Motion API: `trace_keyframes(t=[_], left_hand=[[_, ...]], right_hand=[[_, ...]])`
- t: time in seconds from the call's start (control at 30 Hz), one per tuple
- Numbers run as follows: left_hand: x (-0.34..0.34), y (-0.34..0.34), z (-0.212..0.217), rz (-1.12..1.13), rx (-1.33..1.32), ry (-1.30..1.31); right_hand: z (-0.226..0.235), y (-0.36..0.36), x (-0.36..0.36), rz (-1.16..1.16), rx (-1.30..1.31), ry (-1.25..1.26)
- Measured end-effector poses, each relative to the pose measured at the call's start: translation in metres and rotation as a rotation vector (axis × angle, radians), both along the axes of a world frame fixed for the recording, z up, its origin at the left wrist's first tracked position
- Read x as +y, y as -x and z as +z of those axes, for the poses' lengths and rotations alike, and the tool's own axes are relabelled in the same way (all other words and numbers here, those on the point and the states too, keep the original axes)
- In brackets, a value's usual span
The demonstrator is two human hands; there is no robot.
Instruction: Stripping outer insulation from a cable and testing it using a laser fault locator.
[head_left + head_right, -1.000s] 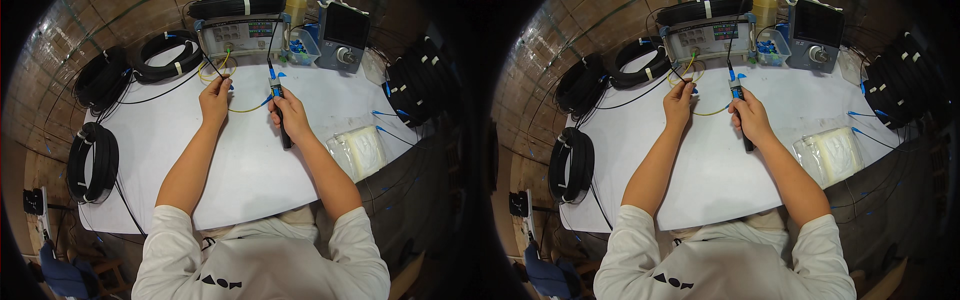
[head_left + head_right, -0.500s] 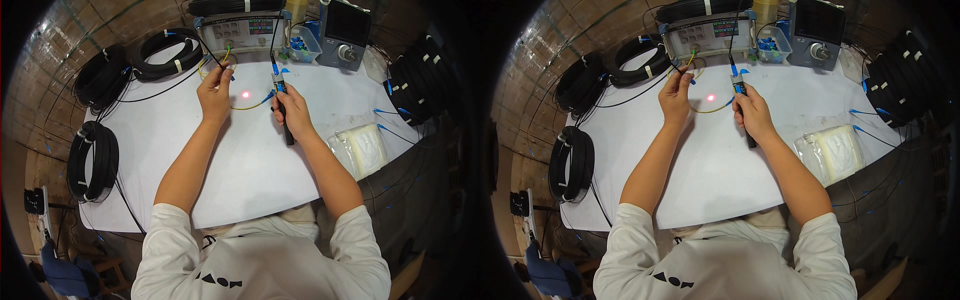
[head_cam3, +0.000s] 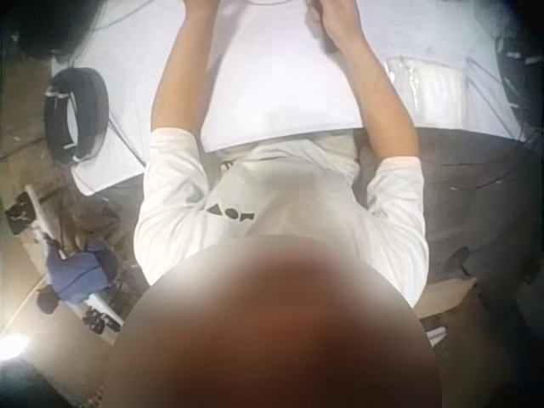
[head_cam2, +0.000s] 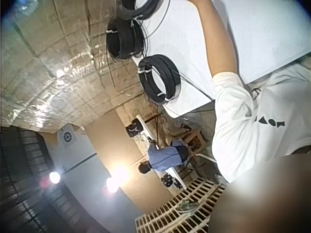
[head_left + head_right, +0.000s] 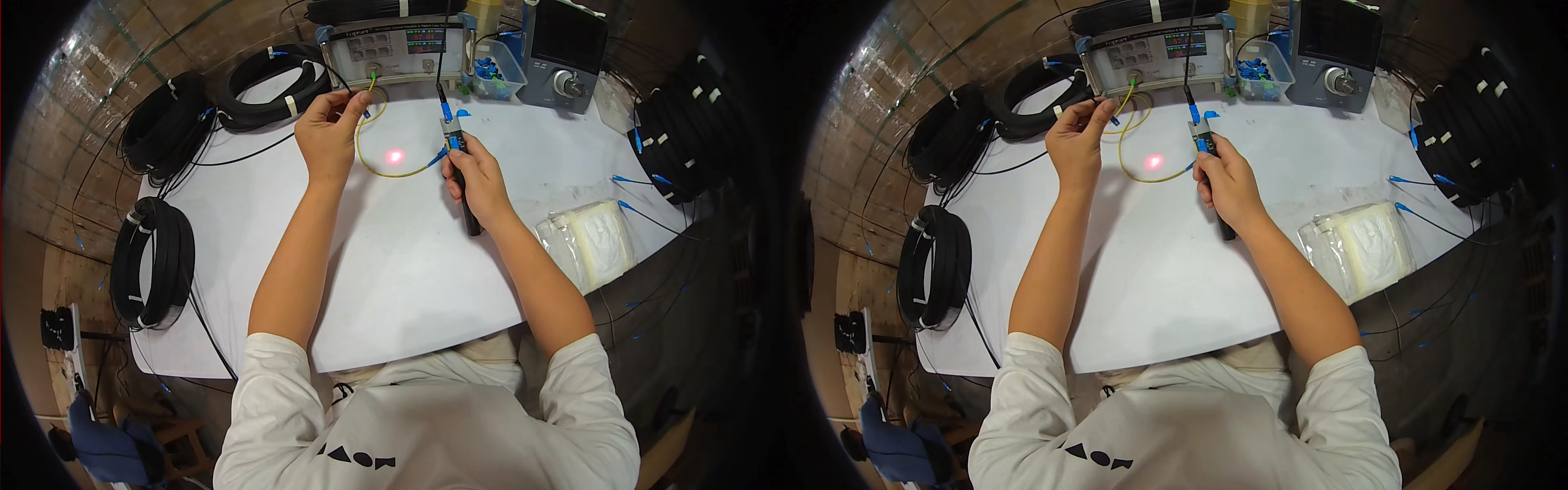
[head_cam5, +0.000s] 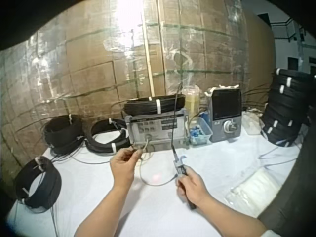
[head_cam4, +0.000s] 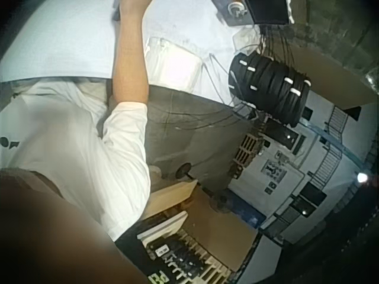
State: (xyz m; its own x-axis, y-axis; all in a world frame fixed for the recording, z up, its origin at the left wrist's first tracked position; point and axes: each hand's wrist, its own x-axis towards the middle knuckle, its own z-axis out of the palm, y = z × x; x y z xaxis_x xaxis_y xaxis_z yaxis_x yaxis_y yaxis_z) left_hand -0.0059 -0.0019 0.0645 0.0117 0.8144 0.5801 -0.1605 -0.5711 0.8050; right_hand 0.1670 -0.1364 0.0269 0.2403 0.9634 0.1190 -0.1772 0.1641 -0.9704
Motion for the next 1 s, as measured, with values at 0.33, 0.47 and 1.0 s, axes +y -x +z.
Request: trace_keyframes(t=[0.33,0.47,1.0], left_hand=[[-0.005,-0.003,-0.009,0.010,0.111,0.106],[-0.006,-0.003,-0.010,0.034,0.139,0.114],[-0.007,-0.005,-0.013,0.049,0.148,0.108]], right_hand=[[0.001,-0.001,0.000,-0.016,-0.044,-0.005],[0.003,0.001,-0.001,-0.013,-0.054,0.002],[0.001,-0.001,-0.001,0.000,-0.060,0.001]])
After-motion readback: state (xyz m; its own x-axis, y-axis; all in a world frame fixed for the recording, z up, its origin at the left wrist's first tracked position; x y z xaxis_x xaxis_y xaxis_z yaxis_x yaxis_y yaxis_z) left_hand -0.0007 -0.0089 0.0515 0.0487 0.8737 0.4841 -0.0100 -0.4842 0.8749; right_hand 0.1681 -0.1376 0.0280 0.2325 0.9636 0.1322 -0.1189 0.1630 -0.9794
